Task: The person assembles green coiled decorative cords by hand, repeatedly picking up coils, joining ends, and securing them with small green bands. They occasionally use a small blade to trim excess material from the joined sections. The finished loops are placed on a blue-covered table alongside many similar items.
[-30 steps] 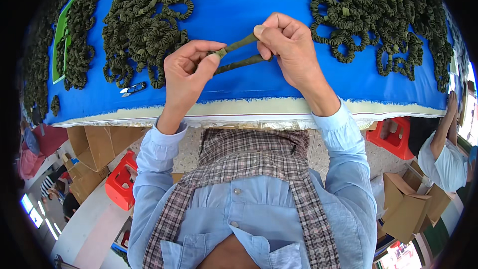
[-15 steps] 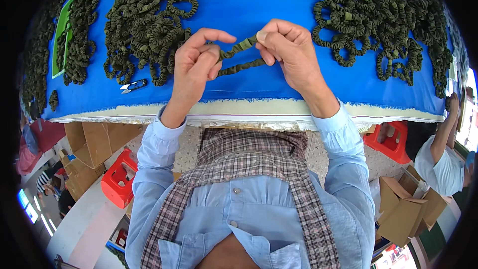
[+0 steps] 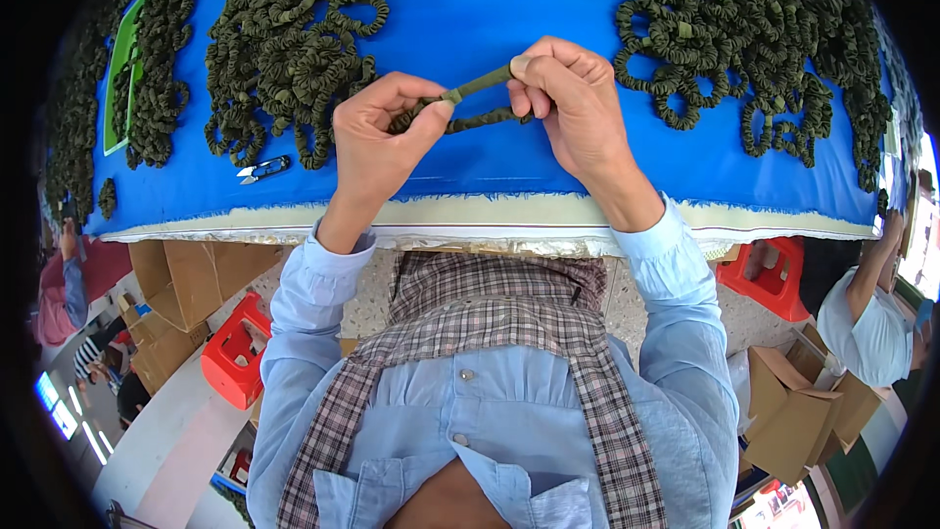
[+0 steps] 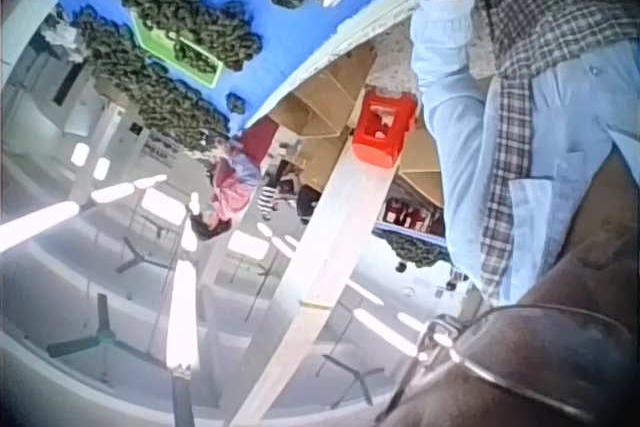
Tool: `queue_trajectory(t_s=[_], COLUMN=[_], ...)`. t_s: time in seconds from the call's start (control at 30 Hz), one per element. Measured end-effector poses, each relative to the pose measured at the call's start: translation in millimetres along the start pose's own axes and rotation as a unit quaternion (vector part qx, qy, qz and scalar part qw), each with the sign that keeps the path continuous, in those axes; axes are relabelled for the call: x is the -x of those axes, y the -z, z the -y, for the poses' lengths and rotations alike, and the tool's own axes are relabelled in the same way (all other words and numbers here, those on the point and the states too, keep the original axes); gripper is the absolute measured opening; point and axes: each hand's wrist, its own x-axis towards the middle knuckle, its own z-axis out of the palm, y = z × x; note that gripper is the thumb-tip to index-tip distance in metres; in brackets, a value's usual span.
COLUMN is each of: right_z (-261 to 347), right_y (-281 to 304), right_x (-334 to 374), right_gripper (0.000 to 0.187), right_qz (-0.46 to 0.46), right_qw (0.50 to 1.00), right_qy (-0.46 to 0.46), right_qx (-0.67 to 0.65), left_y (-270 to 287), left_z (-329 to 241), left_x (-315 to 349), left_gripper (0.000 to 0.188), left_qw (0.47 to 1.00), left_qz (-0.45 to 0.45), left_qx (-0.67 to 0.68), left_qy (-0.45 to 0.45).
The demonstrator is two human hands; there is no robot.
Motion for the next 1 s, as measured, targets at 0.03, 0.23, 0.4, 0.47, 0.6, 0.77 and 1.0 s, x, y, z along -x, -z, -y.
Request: queue_trajectory(t_s=[0.03, 0.23, 0.4, 0.47, 0.6, 0.77, 1.0], right_z=[0.8, 5.6, 4.2, 5.4, 1.7, 2.3, 3.5], right_y=[1.0, -2.4, -7.7, 1.5, -3.4, -10.7, 1.3], right_x=[-1.4, -0.7, 7.0, 2.4, 1.4, 6.5, 2.5], right_gripper=[0.015, 0.014, 0.011, 0.013, 0.013, 0.014, 0.010], right_qz=[0.009, 0.093, 0.111, 0.103, 0.069, 0.060, 0.016], right_qw=[1.000, 0.979, 0.955, 0.972, 0.985, 0.979, 0.990], right_qy=[-0.005, -0.047, -0.012, 0.000, -0.009, -0.014, 0.018], right_qx=[0.010, 0.175, 0.273, 0.212, 0.158, 0.195, 0.138], left_y=[2.0, 9.0, 5.4, 6.6, -2.8, -15.6, -6.6], left_z=[-0.1, -4.9, -1.5, -2.1, -5.1, -4.5, -0.4], left_x=[0.8, 0.5, -1.1, -1.8, -7.1, -4.8, -4.6], left_gripper=[0.007, 0.011, 0.014, 0.018, 0.025, 0.018, 0.007], left_qw=[1.000, 0.995, 0.992, 0.985, 0.995, 0.994, 0.998], left_qz=[0.002, 0.021, 0.060, 0.093, 0.077, 0.001, 0.010], left_qx=[0.025, 0.094, 0.108, 0.136, 0.063, -0.089, -0.054], left_qy=[0.009, 0.034, 0.034, 0.043, 0.007, -0.070, -0.040])
